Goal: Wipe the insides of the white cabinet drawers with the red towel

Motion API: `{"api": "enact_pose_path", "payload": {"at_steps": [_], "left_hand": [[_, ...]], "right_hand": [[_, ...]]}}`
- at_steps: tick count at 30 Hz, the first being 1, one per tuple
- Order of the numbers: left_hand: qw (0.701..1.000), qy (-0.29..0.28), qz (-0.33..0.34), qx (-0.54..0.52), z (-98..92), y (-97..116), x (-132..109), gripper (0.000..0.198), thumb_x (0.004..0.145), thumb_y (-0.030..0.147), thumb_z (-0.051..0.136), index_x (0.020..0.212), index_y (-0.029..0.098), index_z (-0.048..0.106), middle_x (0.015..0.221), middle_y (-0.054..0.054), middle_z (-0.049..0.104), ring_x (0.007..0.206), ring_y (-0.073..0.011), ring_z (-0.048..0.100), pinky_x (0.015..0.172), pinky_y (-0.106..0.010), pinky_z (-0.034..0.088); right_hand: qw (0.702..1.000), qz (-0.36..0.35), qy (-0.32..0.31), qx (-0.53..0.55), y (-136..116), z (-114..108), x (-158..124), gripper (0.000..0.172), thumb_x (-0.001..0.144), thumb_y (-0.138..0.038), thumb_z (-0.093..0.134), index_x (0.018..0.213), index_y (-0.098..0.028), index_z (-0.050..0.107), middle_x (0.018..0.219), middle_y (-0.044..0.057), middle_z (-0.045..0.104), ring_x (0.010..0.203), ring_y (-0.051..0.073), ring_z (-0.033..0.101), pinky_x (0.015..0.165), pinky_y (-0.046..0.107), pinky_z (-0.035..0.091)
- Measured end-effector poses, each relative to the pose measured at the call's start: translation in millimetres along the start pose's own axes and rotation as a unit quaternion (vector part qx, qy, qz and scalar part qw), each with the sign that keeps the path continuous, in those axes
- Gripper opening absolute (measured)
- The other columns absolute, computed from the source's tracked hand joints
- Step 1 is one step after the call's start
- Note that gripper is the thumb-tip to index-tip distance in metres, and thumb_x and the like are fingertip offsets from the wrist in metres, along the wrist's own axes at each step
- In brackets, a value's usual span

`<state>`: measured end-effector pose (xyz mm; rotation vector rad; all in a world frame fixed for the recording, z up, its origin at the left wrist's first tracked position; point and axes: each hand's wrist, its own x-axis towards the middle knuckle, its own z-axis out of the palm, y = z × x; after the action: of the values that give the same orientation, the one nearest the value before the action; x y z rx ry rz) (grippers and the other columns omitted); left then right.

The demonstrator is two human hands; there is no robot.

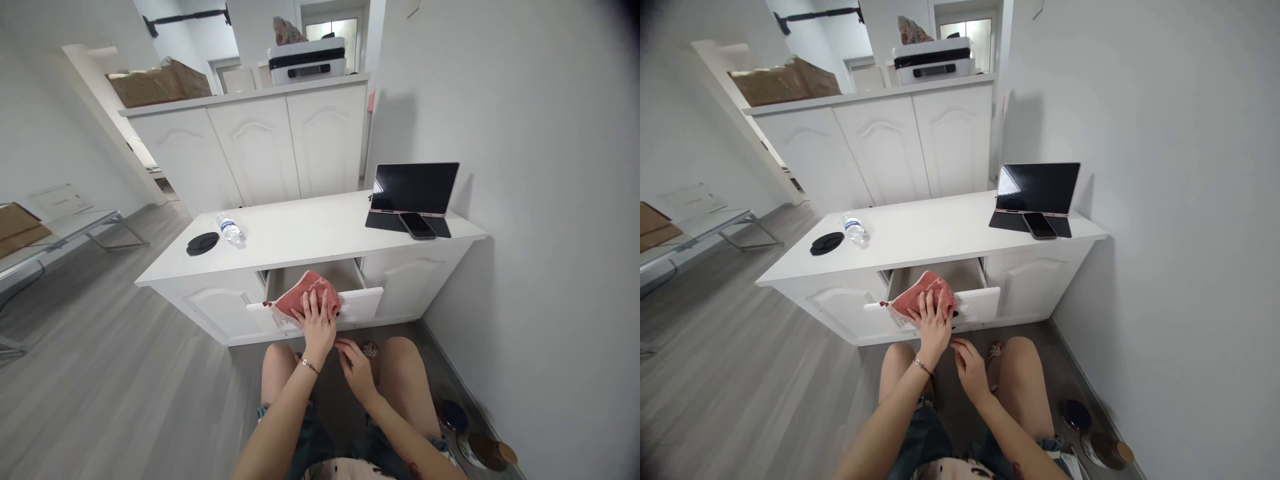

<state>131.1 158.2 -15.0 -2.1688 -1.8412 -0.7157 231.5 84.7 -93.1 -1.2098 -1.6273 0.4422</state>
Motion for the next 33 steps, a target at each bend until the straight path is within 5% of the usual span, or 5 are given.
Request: {"api": "enact_pose_path", "payload": {"at_steps": [7,13,19,27,33], "left_hand": [[0.998,-0.042,0.032,-0.037,5.0,34,3,0.059,0.089,0.026,0.045,0.146,0.026,0.028,0.154,-0.011,0.025,0.142,-0.0350,0.011,0.104,-0.071,0.007],[0.989,-0.073,0.096,-0.082,15.1,58,-3,0.065,0.087,0.021,0.045,0.147,0.033,0.023,0.156,-0.006,0.016,0.142,-0.0335,0.010,0.105,-0.071,0.011],[0.971,-0.095,0.190,-0.112,24.6,77,-3,0.060,0.091,0.025,0.041,0.147,0.036,0.020,0.157,-0.002,0.014,0.142,-0.0302,0.014,0.105,-0.068,0.018],[0.917,-0.150,0.356,-0.097,57.5,55,-5,0.050,0.096,0.021,0.028,0.145,0.027,0.029,0.153,0.001,0.027,0.139,-0.0147,0.024,0.114,-0.046,0.019],[0.907,-0.169,0.385,-0.035,84.4,27,-21,0.052,0.094,0.017,0.028,0.145,0.023,0.029,0.152,0.002,0.029,0.139,-0.0131,0.025,0.114,-0.040,0.020]], "right_hand": [[0.998,0.054,0.017,-0.042,5,-52,-24,0.028,0.089,-0.018,0.041,0.099,-0.022,0.067,0.101,0.007,0.069,0.094,0.020,0.066,0.083,0.036,0.055],[0.996,0.069,0.029,-0.056,1,-74,-49,0.025,0.091,-0.023,0.042,0.101,-0.023,0.065,0.098,0.008,0.069,0.091,0.021,0.066,0.078,0.035,0.057],[0.995,0.057,0.050,-0.067,-12,-93,-42,0.024,0.092,-0.024,0.043,0.104,-0.022,0.063,0.098,0.009,0.069,0.089,0.021,0.066,0.076,0.034,0.057],[0.997,0.014,0.043,-0.063,-22,-92,-32,0.023,0.090,-0.022,0.045,0.103,-0.022,0.063,0.095,0.008,0.070,0.088,0.021,0.067,0.075,0.034,0.058],[0.998,0.023,0.026,-0.055,-21,-85,-34,0.024,0.090,-0.021,0.044,0.105,-0.025,0.063,0.096,0.007,0.069,0.089,0.022,0.066,0.076,0.037,0.058]]}}
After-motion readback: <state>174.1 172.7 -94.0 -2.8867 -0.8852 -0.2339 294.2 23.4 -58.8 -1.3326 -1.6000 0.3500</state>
